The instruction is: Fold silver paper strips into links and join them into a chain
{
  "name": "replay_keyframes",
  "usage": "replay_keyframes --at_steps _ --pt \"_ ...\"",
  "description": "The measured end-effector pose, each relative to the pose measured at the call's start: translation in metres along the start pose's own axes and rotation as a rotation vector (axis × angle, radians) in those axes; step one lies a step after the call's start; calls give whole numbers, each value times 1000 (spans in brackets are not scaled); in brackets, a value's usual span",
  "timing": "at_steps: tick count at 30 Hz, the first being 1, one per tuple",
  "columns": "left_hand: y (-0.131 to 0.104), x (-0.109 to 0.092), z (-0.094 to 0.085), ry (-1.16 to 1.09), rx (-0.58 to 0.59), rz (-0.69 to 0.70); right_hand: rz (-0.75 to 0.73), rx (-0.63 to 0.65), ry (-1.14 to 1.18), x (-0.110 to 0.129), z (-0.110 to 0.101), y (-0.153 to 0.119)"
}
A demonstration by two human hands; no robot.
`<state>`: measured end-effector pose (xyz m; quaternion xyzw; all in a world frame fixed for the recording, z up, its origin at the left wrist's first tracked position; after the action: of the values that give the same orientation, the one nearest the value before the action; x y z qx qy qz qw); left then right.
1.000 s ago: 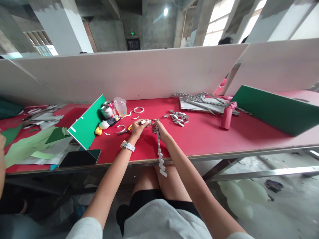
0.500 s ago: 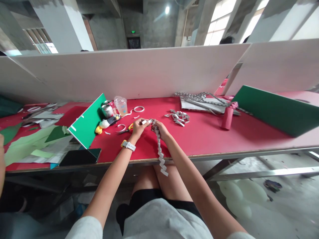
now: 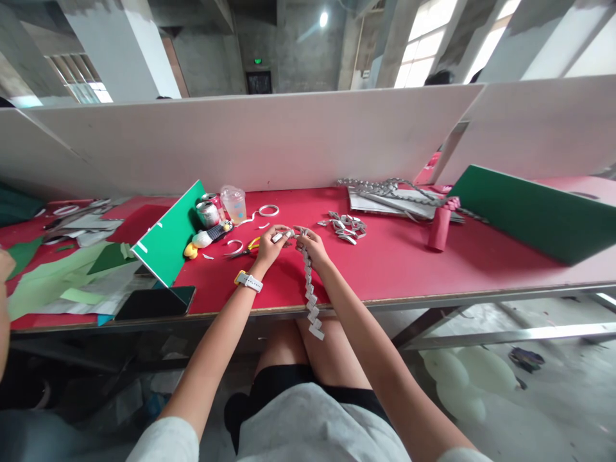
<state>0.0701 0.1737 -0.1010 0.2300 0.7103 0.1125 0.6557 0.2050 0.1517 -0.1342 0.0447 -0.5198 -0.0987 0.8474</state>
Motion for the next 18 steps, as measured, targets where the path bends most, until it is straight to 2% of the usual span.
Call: replay_keyframes --at_steps 10,18 --pt "-1 0 1 151 13 91 -67 -61 -37 6 -3 0" --pt "2 9 3 192 16 51 -102 -64 -69 10 -2 -1"
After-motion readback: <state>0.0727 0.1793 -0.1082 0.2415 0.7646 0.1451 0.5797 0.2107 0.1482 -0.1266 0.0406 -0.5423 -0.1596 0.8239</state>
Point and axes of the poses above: each hand's wrist, its own y-axis towards the middle knuckle, its own z-axis out of the palm, x = y × z, the point moved 9 cm from there along y, towards the middle knuckle, and after that the axes turned 4 degrees about y, right-handed, at the moved point
